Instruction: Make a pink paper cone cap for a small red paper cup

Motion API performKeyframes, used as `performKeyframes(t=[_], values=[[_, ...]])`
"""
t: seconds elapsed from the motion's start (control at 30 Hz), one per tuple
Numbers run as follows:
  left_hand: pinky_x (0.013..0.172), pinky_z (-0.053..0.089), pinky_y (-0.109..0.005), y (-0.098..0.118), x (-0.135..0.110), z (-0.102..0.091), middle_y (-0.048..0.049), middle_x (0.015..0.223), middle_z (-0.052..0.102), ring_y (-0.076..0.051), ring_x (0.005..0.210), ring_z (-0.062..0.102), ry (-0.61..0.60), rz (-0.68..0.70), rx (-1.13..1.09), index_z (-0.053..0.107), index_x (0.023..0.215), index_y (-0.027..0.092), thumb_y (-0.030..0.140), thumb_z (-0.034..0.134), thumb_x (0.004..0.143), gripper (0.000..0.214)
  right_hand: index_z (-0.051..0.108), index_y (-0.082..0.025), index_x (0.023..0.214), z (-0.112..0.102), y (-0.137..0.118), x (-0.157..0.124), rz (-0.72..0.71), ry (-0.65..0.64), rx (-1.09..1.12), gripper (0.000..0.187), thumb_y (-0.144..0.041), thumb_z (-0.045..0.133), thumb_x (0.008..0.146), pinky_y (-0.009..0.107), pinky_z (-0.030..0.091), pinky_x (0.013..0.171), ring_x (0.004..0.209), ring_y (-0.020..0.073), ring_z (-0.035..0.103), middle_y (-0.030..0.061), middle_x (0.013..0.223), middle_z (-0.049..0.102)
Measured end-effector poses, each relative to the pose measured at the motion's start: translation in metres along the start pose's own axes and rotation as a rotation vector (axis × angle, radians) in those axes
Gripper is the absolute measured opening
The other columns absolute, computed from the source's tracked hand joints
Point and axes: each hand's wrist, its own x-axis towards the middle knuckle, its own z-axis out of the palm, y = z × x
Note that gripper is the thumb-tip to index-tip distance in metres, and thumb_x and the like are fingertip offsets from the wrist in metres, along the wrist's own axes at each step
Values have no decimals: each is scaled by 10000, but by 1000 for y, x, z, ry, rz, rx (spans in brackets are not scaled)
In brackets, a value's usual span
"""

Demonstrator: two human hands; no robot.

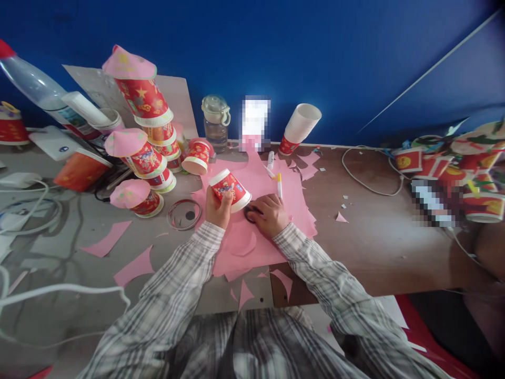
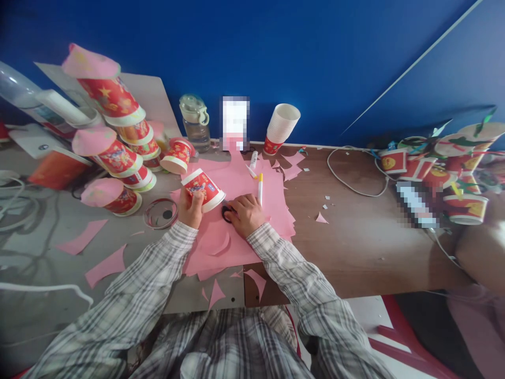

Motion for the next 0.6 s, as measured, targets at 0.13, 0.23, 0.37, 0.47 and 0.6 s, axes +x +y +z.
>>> performKeyframes(t=[0.13,0.23,0.37,0.47,0.6], values=[[672,466,-307,-3,0,0,-17,787,550,-137,681,536,3,-20,-13,477,930,177,531,543,699,427,946,-231,1124,-3,-4,-2,-11,-31,-143,182,-349,837,1039,501,626,963,1039,317,710,111,1004,820],[687,472,-319,-4,0,0,-22,806,560,-145,697,547,-7,-30,-25,475,952,178,529,555,689,445,947,-215,1166,-7,-7,-4,-3,-47,-236,208,-322,821,1040,480,597,957,1030,310,705,114,1011,832],[698,476,-328,-5,0,2,-26,814,560,-147,704,549,-10,-28,-55,478,945,176,524,567,682,445,929,-203,1218,-8,-6,-6,-12,-57,-297,253,-316,763,1064,465,583,967,1031,301,716,116,1037,846],[701,475,-339,-5,-1,3,-36,832,562,-158,723,551,-18,-23,-45,479,957,174,541,570,670,475,909,-217,1206,-5,1,-9,-19,2,-251,275,-377,710,1105,475,585,966,1019,301,720,111,1023,830],[682,462,-330,-4,-2,2,-34,803,561,-157,704,536,-16,-14,45,486,928,168,552,552,679,462,884,-239,1128,1,10,-11,-24,133,-138,257,-463,772,1068,497,599,927,949,300,694,99,986,801]])
